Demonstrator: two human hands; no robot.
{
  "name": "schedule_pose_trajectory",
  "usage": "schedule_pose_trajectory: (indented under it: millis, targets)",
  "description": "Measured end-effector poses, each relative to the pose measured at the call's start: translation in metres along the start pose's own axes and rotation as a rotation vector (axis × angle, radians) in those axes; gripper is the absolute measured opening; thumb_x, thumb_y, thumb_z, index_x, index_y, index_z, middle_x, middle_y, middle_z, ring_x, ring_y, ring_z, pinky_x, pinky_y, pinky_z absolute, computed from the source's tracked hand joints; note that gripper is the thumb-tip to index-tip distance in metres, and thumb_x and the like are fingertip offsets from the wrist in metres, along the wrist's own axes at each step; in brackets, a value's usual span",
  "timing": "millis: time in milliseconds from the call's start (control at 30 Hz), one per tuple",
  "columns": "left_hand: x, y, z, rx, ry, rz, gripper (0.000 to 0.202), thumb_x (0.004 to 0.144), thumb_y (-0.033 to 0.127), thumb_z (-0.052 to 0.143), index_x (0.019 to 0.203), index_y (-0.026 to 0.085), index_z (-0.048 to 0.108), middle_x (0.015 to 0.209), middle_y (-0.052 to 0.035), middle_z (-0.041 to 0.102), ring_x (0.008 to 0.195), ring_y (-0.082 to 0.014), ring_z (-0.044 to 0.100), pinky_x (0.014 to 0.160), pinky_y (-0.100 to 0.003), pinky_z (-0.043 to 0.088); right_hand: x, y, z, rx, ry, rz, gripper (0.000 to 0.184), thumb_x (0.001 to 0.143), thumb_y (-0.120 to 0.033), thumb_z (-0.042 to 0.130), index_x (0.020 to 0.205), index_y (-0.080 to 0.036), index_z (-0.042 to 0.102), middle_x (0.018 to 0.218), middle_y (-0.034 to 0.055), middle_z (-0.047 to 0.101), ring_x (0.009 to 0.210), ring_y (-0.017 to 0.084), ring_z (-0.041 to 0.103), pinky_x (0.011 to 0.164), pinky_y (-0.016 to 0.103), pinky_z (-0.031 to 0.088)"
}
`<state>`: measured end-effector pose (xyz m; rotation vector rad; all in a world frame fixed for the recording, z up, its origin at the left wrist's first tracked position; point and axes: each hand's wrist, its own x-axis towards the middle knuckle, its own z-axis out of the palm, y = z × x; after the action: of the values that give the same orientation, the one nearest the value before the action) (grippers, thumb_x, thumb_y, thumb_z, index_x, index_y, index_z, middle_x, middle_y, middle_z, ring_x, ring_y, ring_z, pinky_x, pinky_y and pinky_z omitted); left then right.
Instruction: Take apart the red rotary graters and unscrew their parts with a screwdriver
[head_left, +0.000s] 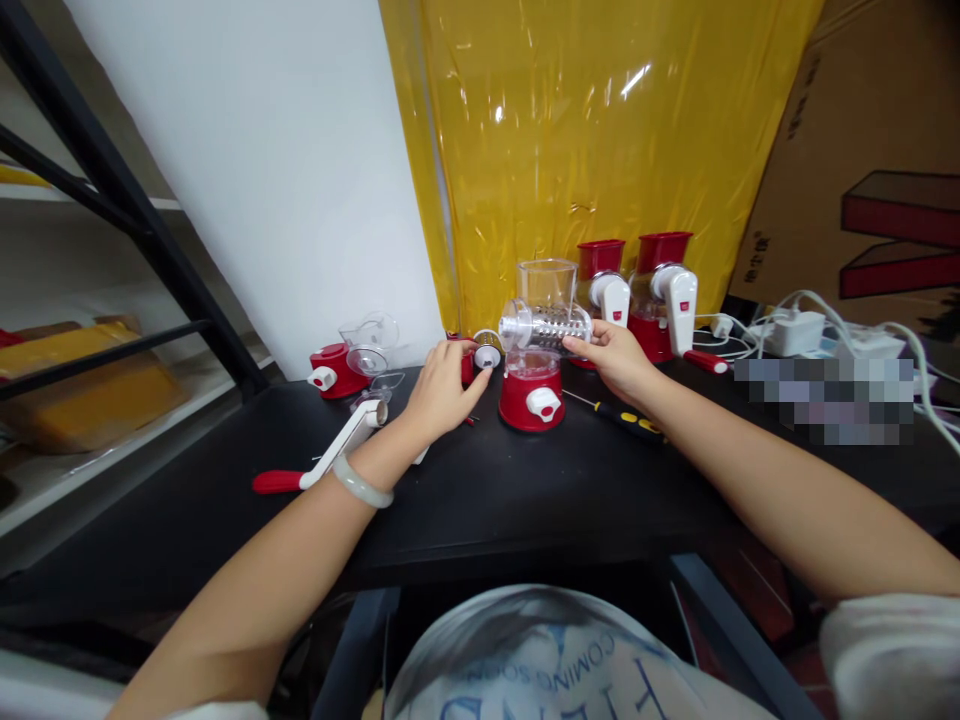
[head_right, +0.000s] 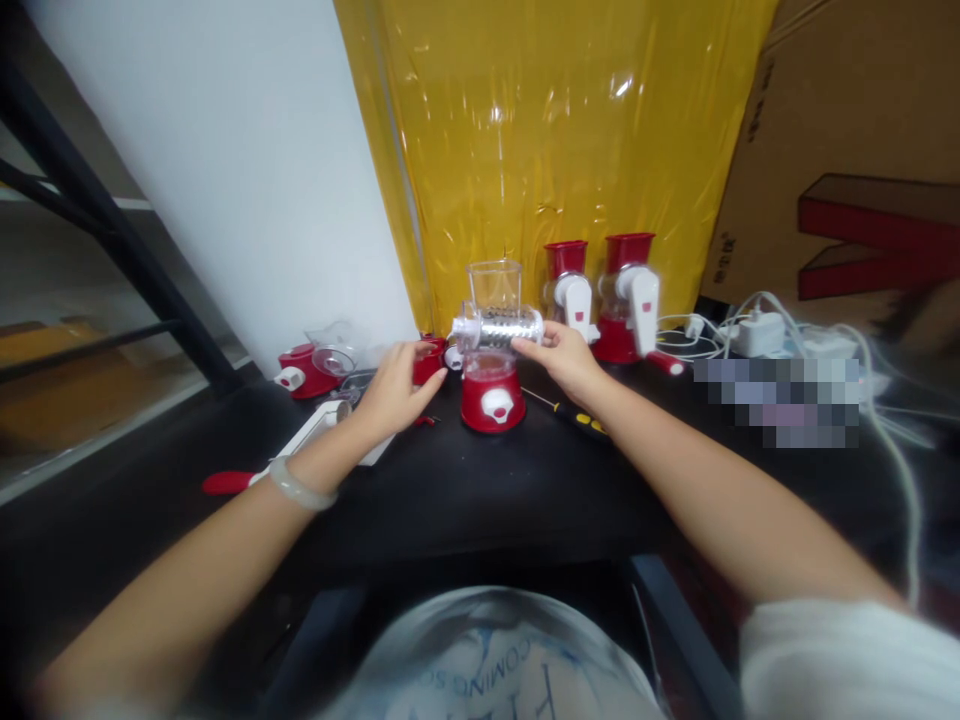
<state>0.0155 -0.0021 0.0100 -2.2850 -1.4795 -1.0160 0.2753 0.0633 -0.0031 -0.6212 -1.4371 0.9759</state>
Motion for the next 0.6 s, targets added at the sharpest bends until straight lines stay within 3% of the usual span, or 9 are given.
schedule_pose_trajectory:
  millis: [233, 333, 600]
  targets:
    - [-0.012, 0.021, 0.012, -0.360, -0.175, 0.100, 0.075, 0.088, 0.050, 0.054, 0.149, 0.022, 0.021, 0.149, -0.0151, 0.039, 0.134, -0.0284, 0.042, 0.108, -0.047, 0.039, -0.001, -0.001, 0.001, 0.000, -0.013, 0.015, 0.040, 0.062, -0.041, 0.083, 0.092, -0.019, 0.071, 0.097, 0.0052, 0.075, 0.093, 0.021, 0.068, 0.093, 0.038, 0.049]
    - [-0.015, 0.023, 0.017, -0.380, -0.204, 0.099, 0.085, 0.085, 0.052, 0.058, 0.152, 0.024, 0.012, 0.153, -0.0149, 0.034, 0.137, -0.0291, 0.039, 0.109, -0.048, 0.038, -0.001, 0.000, 0.000, 0.005, -0.014, 0.014, 0.040, 0.061, -0.043, 0.084, 0.090, -0.019, 0.070, 0.096, 0.0051, 0.075, 0.092, 0.021, 0.068, 0.094, 0.040, 0.049]
    - [-0.015, 0.015, 0.024, -0.327, -0.177, 0.108, 0.091, 0.083, 0.054, 0.059, 0.153, 0.024, 0.009, 0.156, -0.0159, 0.026, 0.140, -0.0310, 0.033, 0.112, -0.051, 0.033, 0.001, 0.003, 0.000, 0.063, -0.035, 0.037, 0.040, 0.059, -0.045, 0.084, 0.087, -0.020, 0.070, 0.090, 0.0037, 0.074, 0.088, 0.020, 0.067, 0.093, 0.039, 0.048]
